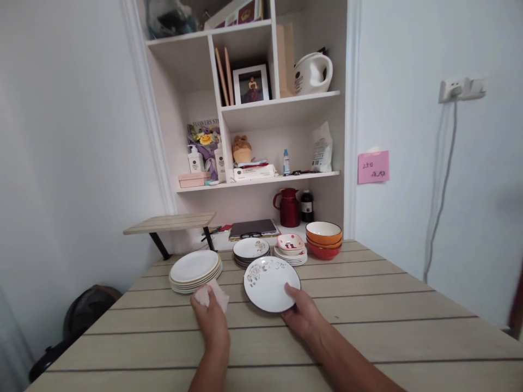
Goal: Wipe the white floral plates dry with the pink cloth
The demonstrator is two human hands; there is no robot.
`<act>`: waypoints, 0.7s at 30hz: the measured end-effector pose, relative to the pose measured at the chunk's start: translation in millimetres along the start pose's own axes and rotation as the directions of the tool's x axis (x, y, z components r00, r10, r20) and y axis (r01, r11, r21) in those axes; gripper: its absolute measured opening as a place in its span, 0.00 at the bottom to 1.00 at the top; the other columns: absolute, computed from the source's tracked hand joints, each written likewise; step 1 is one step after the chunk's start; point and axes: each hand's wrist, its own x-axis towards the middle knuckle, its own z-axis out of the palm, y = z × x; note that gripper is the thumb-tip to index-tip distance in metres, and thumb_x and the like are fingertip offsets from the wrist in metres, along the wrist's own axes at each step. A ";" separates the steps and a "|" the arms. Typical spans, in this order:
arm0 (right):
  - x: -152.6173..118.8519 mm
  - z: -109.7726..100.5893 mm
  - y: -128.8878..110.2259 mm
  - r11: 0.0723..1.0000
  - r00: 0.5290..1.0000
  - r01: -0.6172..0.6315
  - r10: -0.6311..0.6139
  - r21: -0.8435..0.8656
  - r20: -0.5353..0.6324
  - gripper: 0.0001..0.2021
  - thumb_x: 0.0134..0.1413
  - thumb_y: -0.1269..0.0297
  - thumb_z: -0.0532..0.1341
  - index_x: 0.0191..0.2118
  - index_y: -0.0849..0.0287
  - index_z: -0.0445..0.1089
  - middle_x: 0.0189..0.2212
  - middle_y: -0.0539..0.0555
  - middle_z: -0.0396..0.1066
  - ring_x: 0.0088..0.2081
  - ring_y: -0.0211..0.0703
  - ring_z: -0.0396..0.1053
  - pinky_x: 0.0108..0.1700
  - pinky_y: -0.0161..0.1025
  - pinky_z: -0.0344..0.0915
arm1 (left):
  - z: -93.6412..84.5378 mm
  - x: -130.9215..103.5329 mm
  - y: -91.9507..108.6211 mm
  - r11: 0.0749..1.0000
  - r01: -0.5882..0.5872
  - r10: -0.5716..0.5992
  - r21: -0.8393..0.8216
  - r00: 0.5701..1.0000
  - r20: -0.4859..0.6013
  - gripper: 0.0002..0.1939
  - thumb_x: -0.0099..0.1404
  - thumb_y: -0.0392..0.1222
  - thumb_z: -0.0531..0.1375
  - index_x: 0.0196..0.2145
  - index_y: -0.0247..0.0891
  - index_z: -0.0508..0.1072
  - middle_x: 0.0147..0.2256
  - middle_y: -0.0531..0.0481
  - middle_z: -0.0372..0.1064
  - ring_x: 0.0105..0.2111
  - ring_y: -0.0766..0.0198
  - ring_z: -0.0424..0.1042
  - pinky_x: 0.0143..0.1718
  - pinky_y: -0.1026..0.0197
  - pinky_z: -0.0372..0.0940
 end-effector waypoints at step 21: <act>-11.7 11.1 -6.8 0.968 0.964 -0.234 0.243 -0.092 0.111 0.25 0.59 0.50 0.53 0.50 0.69 0.66 0.28 0.60 0.78 0.28 0.50 0.75 0.37 0.47 0.71 | 18.8 -42.3 -13.0 0.639 -0.675 0.286 0.369 0.654 0.701 0.09 0.53 0.37 0.66 0.35 0.42 0.79 0.57 0.42 0.59 0.60 0.48 0.51 0.64 0.53 0.36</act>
